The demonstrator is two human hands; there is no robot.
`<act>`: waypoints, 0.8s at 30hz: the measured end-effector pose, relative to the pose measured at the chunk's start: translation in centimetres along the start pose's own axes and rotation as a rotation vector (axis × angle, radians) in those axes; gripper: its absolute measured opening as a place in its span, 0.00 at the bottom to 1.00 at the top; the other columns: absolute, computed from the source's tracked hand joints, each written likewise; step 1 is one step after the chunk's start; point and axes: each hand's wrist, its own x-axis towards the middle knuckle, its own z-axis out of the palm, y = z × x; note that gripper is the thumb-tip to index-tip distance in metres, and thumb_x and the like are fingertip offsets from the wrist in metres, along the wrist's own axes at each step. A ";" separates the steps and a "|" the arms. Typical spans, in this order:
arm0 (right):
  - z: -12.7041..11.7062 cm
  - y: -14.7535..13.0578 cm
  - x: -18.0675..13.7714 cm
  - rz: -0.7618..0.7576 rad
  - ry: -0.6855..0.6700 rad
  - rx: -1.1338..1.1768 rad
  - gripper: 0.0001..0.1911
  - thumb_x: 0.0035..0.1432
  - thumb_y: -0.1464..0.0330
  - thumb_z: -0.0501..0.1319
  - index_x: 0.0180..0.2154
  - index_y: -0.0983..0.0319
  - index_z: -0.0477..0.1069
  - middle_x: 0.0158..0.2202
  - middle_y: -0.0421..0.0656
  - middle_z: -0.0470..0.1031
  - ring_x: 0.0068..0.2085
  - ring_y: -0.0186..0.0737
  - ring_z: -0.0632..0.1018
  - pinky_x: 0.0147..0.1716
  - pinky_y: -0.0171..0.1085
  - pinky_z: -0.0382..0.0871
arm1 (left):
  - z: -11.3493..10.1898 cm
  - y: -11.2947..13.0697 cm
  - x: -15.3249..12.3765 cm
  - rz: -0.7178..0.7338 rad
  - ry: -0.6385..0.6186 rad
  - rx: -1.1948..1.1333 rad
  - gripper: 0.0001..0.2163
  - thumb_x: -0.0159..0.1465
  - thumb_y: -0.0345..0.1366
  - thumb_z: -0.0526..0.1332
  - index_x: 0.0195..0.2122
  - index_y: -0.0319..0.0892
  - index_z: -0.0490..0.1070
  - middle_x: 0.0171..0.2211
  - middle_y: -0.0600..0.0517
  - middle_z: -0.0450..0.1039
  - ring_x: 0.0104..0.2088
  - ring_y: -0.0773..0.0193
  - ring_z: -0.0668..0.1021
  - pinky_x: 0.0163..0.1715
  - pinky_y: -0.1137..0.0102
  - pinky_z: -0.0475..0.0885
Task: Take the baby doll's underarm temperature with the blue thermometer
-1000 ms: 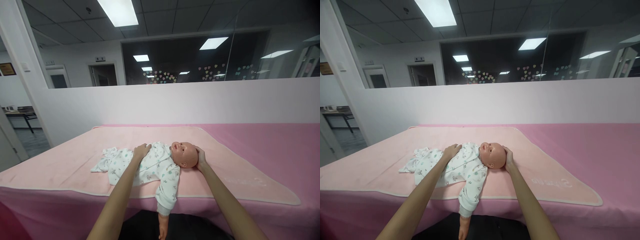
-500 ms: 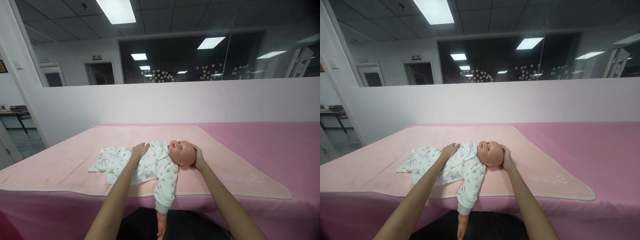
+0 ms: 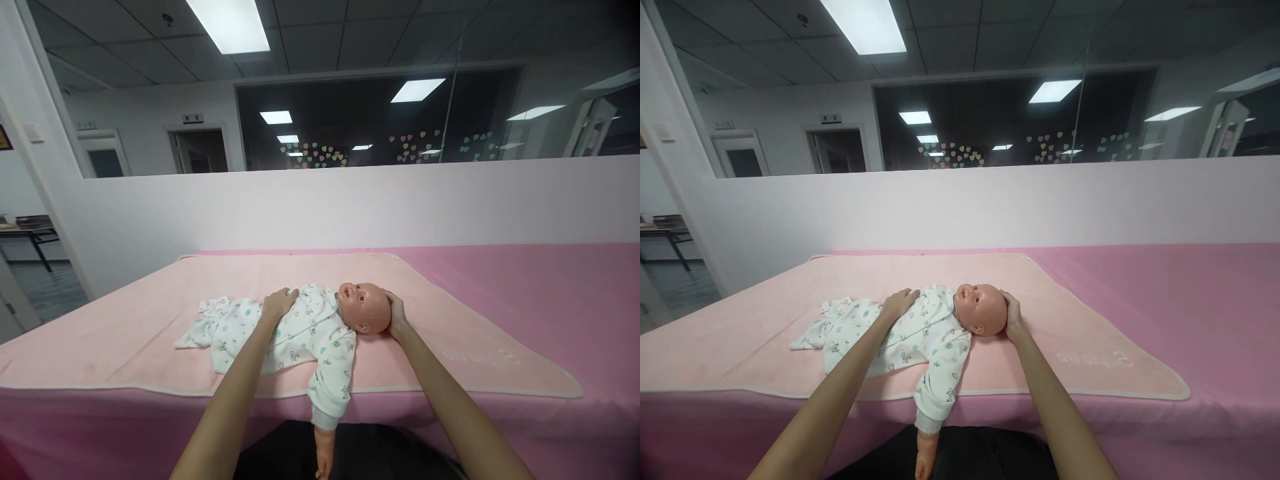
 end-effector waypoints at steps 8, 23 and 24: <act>0.1 -0.1 0.0 0.026 -0.033 0.002 0.22 0.49 0.57 0.53 0.41 0.63 0.73 0.40 0.47 0.76 0.45 0.54 0.74 0.46 0.50 0.66 | -0.1 0.1 -0.2 -0.007 0.001 -0.008 0.26 0.58 0.54 0.40 0.44 0.45 0.68 0.47 0.45 0.70 0.46 0.49 0.72 0.44 0.60 0.63; -0.3 0.1 0.6 -0.016 0.028 -0.019 0.19 0.50 0.58 0.53 0.38 0.61 0.74 0.36 0.45 0.77 0.43 0.54 0.75 0.45 0.50 0.67 | 0.3 -0.7 0.5 0.002 0.034 -0.157 0.22 0.57 0.51 0.45 0.44 0.48 0.70 0.49 0.50 0.70 0.48 0.54 0.71 0.44 0.66 0.65; -0.2 0.1 0.6 -0.009 0.021 -0.012 0.19 0.50 0.58 0.54 0.38 0.61 0.74 0.36 0.45 0.77 0.43 0.54 0.75 0.45 0.50 0.67 | 0.3 -0.8 0.6 0.008 0.034 -0.170 0.22 0.56 0.50 0.46 0.44 0.48 0.70 0.49 0.50 0.70 0.48 0.54 0.71 0.44 0.66 0.65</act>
